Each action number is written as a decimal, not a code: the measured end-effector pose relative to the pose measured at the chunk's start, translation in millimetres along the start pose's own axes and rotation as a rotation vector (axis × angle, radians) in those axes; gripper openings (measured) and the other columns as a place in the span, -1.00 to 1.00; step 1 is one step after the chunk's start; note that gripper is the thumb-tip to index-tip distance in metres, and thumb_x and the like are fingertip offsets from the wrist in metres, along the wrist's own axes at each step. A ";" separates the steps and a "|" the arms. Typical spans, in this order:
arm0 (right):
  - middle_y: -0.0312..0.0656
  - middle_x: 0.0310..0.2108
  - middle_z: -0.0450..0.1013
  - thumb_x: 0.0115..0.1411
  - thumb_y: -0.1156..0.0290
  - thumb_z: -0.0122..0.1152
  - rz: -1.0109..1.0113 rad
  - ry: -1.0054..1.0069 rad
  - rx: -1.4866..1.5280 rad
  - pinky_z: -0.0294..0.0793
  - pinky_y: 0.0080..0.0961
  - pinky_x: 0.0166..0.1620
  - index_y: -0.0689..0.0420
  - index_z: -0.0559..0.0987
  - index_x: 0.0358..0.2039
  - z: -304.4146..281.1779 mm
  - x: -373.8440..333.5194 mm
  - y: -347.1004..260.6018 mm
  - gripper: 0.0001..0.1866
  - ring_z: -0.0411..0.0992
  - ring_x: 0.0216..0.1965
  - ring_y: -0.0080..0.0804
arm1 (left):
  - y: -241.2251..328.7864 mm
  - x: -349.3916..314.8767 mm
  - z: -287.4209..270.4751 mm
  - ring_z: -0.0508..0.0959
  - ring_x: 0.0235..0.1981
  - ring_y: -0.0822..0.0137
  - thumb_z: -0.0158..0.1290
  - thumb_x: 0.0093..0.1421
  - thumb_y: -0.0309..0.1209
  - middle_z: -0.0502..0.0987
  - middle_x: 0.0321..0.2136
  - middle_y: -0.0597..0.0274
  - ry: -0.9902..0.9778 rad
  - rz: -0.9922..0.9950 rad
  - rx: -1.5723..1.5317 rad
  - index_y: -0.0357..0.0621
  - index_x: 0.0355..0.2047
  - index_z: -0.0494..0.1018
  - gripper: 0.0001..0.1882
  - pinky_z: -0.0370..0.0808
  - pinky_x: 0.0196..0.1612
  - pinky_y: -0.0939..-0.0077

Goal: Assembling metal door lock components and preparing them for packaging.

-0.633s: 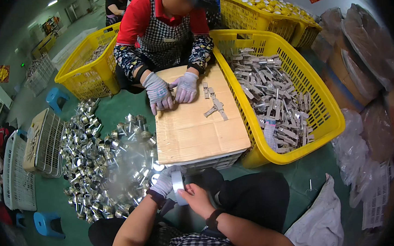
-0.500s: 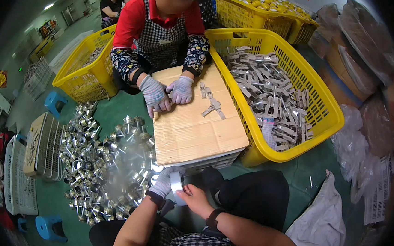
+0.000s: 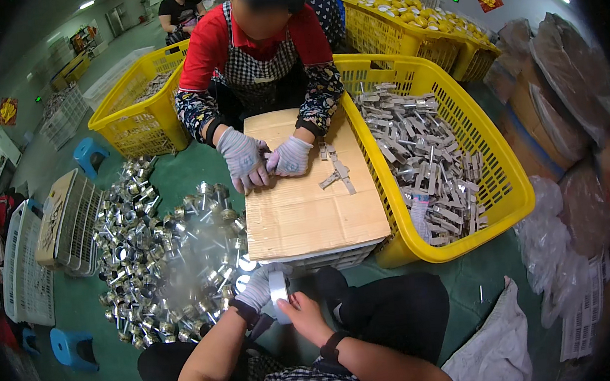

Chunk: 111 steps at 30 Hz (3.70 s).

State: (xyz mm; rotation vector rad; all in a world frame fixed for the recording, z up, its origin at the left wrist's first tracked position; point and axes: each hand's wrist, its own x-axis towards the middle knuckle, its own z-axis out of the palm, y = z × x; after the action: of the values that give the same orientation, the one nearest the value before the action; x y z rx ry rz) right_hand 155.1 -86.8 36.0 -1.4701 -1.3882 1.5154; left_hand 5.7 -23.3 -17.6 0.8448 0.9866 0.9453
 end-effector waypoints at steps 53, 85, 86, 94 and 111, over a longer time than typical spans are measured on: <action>-0.17 -0.33 0.49 0.08 0.09 0.18 -0.024 -0.115 0.160 0.36 -0.57 -0.20 0.26 0.49 -0.26 1.9 -6.0 8.6 -0.56 0.42 -0.29 -0.51 | 2.3 -4.5 0.6 0.46 -0.24 0.42 0.18 -0.18 -0.59 0.50 -0.27 0.25 0.020 0.047 0.096 -0.08 -0.19 0.44 -0.56 0.39 -0.14 0.59; 0.03 -0.39 0.49 0.03 -0.06 0.12 0.066 0.034 0.053 0.37 -0.37 -0.22 0.25 0.53 -0.36 13.9 3.0 -2.2 -0.47 0.46 -0.29 -0.15 | -44.2 34.0 -33.0 0.47 -0.41 0.27 -0.16 0.14 -0.48 0.49 -0.39 0.14 -0.016 -0.237 -0.679 -0.30 -0.33 0.45 -0.79 0.45 -0.29 0.47; 0.05 -0.38 0.48 0.03 -0.08 0.12 0.060 0.055 0.071 0.37 -0.36 -0.21 0.26 0.53 -0.36 14.1 3.2 -1.7 -0.45 0.46 -0.28 -0.13 | -44.1 36.8 -32.4 0.47 -0.40 0.25 -0.17 0.14 -0.47 0.49 -0.38 0.14 -0.055 -0.250 -0.752 -0.31 -0.32 0.44 -0.78 0.45 -0.30 0.46; -0.17 -0.51 0.46 0.09 -0.02 0.12 0.010 0.167 -0.039 0.36 -0.54 -0.36 0.29 0.50 -0.41 15.6 15.1 17.0 -0.50 0.42 -0.47 -0.47 | -49.6 47.9 -30.1 0.47 -0.34 0.38 0.00 -0.09 -0.74 0.49 -0.32 0.21 -0.006 0.025 -0.091 -0.19 -0.21 0.42 -0.62 0.47 -0.27 0.53; -0.09 -0.44 0.49 0.10 0.01 0.11 0.080 0.091 -0.118 0.37 -0.50 -0.29 0.31 0.49 -0.39 -2.3 -3.4 -13.3 -0.50 0.43 -0.38 -0.41 | -0.7 10.1 16.2 0.48 -0.38 0.31 -0.14 0.14 -0.47 0.49 -0.39 0.19 0.125 -0.136 -0.292 -0.24 -0.35 0.46 -0.82 0.44 -0.24 0.49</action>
State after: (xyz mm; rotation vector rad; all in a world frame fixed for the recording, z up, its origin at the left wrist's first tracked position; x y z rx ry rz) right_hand 154.9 -85.7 49.9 -1.6634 -1.4012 1.4163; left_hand 23.6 -16.7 -16.0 0.4732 0.9712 1.0046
